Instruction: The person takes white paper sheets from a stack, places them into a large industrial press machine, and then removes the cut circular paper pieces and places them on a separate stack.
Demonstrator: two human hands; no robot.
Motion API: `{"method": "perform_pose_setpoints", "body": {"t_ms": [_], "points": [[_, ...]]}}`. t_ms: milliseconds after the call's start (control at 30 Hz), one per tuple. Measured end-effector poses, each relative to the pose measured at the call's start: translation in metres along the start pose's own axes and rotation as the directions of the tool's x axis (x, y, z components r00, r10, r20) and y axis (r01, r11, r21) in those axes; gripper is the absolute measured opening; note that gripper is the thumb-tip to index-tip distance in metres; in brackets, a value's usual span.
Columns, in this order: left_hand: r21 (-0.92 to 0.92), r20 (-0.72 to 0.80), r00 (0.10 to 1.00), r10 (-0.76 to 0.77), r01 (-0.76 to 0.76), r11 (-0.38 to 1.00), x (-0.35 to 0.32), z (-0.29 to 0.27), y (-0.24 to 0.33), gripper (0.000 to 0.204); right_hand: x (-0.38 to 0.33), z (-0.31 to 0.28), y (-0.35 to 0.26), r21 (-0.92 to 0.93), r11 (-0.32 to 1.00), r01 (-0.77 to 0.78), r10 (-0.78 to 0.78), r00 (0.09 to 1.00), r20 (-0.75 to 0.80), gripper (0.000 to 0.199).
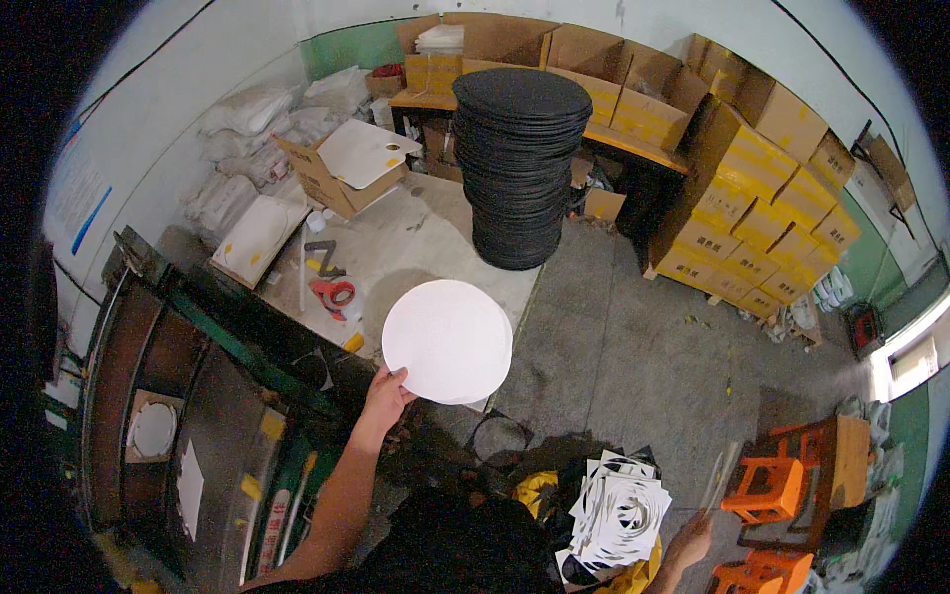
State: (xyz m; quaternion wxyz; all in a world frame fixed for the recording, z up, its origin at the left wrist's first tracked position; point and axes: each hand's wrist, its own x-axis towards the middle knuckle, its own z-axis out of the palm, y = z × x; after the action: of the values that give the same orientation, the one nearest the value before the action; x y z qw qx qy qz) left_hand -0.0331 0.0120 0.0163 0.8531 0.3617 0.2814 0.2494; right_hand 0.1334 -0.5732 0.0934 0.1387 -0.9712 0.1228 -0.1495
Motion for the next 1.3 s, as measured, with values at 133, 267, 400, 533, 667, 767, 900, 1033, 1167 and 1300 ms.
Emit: {"method": "perform_pose_setpoints", "body": {"t_ms": [133,267,400,533,667,767,900,1033,1167,1300], "points": [[0.062,-0.246,0.967,-0.073,0.090,0.994,0.023,-0.008,-0.013,0.036,-0.021,0.075,0.040,-0.415,0.910,0.007,0.145,0.932,0.333,0.034],[0.063,-0.247,0.965,-0.086,0.105,0.993,0.023,-0.004,-0.012,0.038,-0.080,0.229,0.182,-0.323,0.910,0.262,0.052,0.698,0.714,0.061],[0.011,-0.134,0.976,-0.170,0.173,0.985,0.019,-0.011,-0.002,0.040,-0.145,0.327,0.125,-0.257,0.966,0.023,0.247,0.194,0.949,0.031],[0.728,-0.239,0.864,0.442,-0.141,0.670,-0.083,-0.039,0.003,0.034,-0.159,0.346,-0.022,-0.048,0.968,-0.246,0.023,-0.102,0.994,0.025],[0.665,-0.347,0.877,0.332,-0.019,0.746,-0.251,-0.121,-0.003,0.032,-0.211,0.335,-0.161,0.170,0.983,0.062,-0.150,-0.249,0.957,0.024],[0.659,-0.745,0.316,0.588,0.211,0.722,-0.421,-0.183,-0.034,0.026,-0.271,0.316,-0.222,0.283,0.907,0.313,-0.182,-0.314,0.932,0.023],[0.511,-0.518,-0.613,0.597,0.339,0.790,-0.698,-0.156,-0.078,0.019,-0.347,0.283,-0.240,0.400,0.742,0.537,-0.205,-0.386,0.899,0.022],[0.122,0.190,-0.919,0.346,0.371,0.920,-0.932,-0.085,-0.156,0.015,-0.423,0.250,-0.228,0.491,0.534,0.688,-0.170,-0.482,0.860,0.022],[-0.132,0.017,-0.923,0.384,0.378,0.916,-1.011,-0.040,-0.186,0.061,-0.494,0.221,-0.220,0.616,0.313,0.723,-0.133,-0.609,0.782,0.022],[-0.201,-0.247,-0.729,0.639,0.684,0.702,-1.040,-0.032,-0.174,0.054,-0.553,0.190,-0.220,0.769,0.174,0.615,-0.140,-0.757,0.638,0.022]]}}
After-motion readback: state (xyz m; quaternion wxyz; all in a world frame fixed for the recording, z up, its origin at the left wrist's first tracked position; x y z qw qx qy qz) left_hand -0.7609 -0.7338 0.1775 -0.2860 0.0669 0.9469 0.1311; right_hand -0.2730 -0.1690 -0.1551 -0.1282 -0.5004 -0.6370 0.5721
